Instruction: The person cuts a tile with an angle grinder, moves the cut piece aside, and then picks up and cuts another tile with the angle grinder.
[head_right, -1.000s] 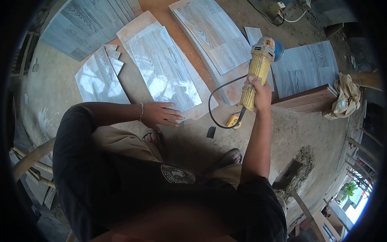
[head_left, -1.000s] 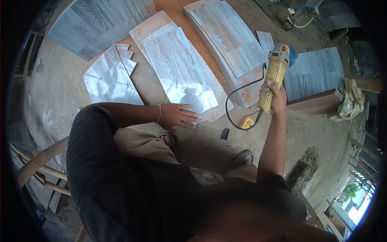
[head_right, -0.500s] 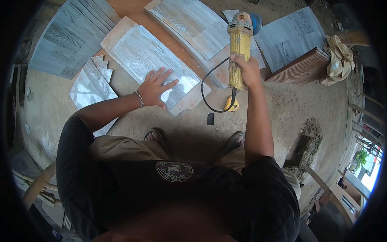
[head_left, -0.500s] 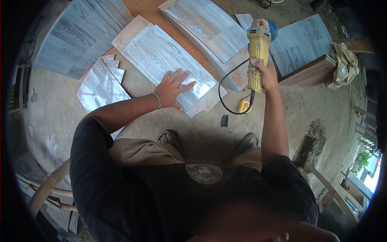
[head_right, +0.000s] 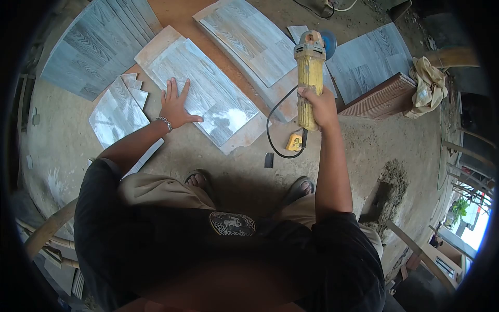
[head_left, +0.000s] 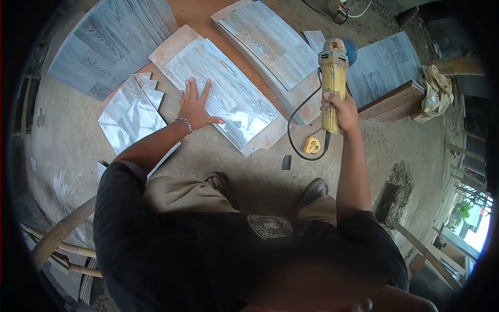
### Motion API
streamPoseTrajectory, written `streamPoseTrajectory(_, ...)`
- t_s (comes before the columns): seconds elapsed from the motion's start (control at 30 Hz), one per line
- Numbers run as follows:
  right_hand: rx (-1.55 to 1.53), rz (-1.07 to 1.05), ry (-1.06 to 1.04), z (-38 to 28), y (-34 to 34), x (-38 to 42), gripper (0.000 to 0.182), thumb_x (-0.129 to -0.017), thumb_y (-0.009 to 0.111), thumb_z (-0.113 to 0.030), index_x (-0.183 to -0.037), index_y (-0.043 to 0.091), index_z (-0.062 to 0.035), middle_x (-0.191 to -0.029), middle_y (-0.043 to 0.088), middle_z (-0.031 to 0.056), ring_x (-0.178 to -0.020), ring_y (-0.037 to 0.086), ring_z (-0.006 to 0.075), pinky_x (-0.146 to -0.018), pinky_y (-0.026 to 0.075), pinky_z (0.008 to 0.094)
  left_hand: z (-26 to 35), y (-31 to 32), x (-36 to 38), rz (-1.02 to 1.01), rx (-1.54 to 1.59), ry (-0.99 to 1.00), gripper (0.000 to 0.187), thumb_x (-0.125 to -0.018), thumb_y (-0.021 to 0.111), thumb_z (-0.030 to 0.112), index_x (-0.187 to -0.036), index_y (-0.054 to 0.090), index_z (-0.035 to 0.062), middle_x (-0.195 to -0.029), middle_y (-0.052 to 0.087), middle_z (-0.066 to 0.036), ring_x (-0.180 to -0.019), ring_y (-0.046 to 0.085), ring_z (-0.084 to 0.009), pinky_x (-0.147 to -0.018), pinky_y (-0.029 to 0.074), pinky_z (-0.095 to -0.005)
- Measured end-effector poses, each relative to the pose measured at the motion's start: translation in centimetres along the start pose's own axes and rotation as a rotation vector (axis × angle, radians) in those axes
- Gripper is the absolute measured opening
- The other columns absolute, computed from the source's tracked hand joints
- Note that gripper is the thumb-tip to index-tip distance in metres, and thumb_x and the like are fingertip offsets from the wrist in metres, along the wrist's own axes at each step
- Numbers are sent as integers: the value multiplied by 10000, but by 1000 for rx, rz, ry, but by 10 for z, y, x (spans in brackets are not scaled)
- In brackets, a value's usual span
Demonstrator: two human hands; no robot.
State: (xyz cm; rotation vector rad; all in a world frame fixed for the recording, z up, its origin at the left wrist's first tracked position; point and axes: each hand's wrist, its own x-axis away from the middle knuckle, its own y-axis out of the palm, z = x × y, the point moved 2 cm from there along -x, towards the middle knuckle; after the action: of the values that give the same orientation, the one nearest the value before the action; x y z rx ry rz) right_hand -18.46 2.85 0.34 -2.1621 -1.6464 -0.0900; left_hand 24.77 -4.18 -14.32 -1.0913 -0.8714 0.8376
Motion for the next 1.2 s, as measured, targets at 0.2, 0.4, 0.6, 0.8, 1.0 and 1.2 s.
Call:
streamPoseTrajectory(0.2, -3, -38, 25, -6, 3, 7, 365, -886, 726, -251, -1087, 613, 33, -859, 666, 100, -699, 669, 189, -655, 554, 332, -35, 6, 11, 53, 83, -146, 1524, -495, 758, 898, -1669, 76, 206, -1637, -27, -409, -1553, -28, -519, -1247, 85, -571)
streamPoseTrajectory(0.4, 31, -69, 40, -15, 5, 7, 361, -885, 726, -247, -1080, 610, 34, -855, 664, 101, -693, 670, 190, -642, 554, 333, -38, 10, 7, 95, 143, -180, 1510, -481, 812, 840, -1660, 155, 164, -1637, 43, -409, -1567, 29, -484, -1243, 95, -573)
streamPoseTrajectory(0.6, 41, -93, 16, -25, 14, 4, 346, -883, 722, -229, -1083, 607, 30, -852, 663, 103, -683, 671, 191, -628, 560, 334, -28, -14, 4, -20, 11, -241, 1506, -467, 720, 935, -1650, 214, 151, -1658, 101, -361, -1588, 39, -411, -1226, 67, -611)
streamPoseTrajectory(0.8, 181, -157, -45, -35, 24, 1, 377, -869, 744, -245, -1083, 606, 33, -840, 660, 91, -667, 657, 182, -625, 547, 328, -23, -11, 8, 2, 9, -208, 1495, -471, 741, 915, -1658, 193, 189, -1666, 68, -354, -1589, 8, -412, -1214, 58, -642)
streamPoseTrajectory(1.0, 203, -207, -21, -40, 34, 6, 401, -822, 773, -246, -1064, 663, 54, -884, 685, 87, -755, 642, 158, -705, 521, 327, 0, -14, 17, -94, 60, -215, 1480, -464, 768, 897, -1664, 151, 289, -1671, -9, -351, -1583, -62, -430, -1193, 34, -687)
streamPoseTrajectory(1.2, 343, -240, -47, -44, 49, 1, 488, -796, 794, -304, -1077, 668, 75, -922, 713, 122, -774, 665, 194, -741, 528, 351, 6, -12, 13, -102, 60, -250, 1502, -466, 789, 878, -1667, 119, 275, -1675, -30, -342, -1582, -83, -423, -1183, 46, -707)
